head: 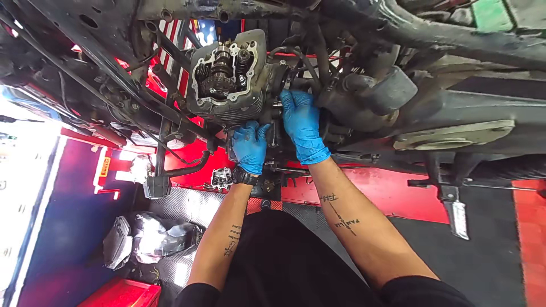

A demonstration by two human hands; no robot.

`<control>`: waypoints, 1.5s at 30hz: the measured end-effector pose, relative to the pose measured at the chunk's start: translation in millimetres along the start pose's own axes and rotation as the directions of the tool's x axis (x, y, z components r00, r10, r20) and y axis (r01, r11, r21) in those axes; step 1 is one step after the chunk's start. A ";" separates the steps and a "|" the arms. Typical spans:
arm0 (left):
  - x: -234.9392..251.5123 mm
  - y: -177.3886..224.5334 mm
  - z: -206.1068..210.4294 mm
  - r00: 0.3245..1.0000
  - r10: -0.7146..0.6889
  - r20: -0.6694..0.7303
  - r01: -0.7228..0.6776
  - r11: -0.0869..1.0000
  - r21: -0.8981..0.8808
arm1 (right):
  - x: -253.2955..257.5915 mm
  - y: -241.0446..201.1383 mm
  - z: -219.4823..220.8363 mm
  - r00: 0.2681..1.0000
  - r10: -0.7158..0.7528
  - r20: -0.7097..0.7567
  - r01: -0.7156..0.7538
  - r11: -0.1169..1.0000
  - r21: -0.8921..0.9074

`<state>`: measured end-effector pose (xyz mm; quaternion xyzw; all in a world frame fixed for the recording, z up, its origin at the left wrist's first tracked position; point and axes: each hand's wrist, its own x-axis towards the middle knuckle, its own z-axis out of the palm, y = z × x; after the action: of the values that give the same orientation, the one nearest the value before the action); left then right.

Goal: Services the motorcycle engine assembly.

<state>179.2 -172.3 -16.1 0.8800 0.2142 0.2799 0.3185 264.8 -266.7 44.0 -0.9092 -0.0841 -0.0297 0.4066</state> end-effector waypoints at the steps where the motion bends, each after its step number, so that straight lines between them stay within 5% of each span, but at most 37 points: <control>1: 0.2 0.2 -0.1 1.000 -0.001 -0.001 0.001 1.000 -0.002 | 1.4 -0.3 1.1 1.000 -0.008 0.001 0.008 1.000 -0.022; 10: -0.3 1.6 -0.7 1.000 -0.022 0.004 0.022 1.000 -0.021 | -24.2 9.8 -21.3 0.976 0.044 0.216 -0.109 0.948 0.301; 16: 0.1 -1.7 2.2 1.000 0.007 -0.028 -0.007 1.000 -0.016 | -4.1 -5.6 -9.5 0.985 0.128 0.119 -0.136 0.989 0.064; 20: -0.8 -0.4 1.4 0.999 -0.004 -0.034 0.004 1.000 -0.024 | -23.9 6.0 -19.2 0.982 0.011 0.190 -0.060 0.966 0.251; 26: 1.4 0.2 -0.8 0.999 -0.034 0.021 0.034 0.999 -0.013 | -11.4 -3.7 -6.0 0.949 0.286 0.132 -0.305 0.730 0.611; 34: 0.6 -1.6 1.5 1.000 -0.014 -0.006 0.014 1.000 -0.028 | 10.5 -10.9 -9.8 0.948 0.220 0.230 -0.232 0.972 0.027; 45: 0.1 -1.6 2.3 1.000 -0.011 -0.016 0.010 0.999 -0.034 | 25.5 13.7 -8.1 0.950 -0.010 0.312 -0.093 0.945 0.314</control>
<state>180.4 -172.1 -18.7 0.8709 0.2167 0.2890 0.3332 292.4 -278.5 42.4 -0.8249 -0.1308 0.1358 0.5330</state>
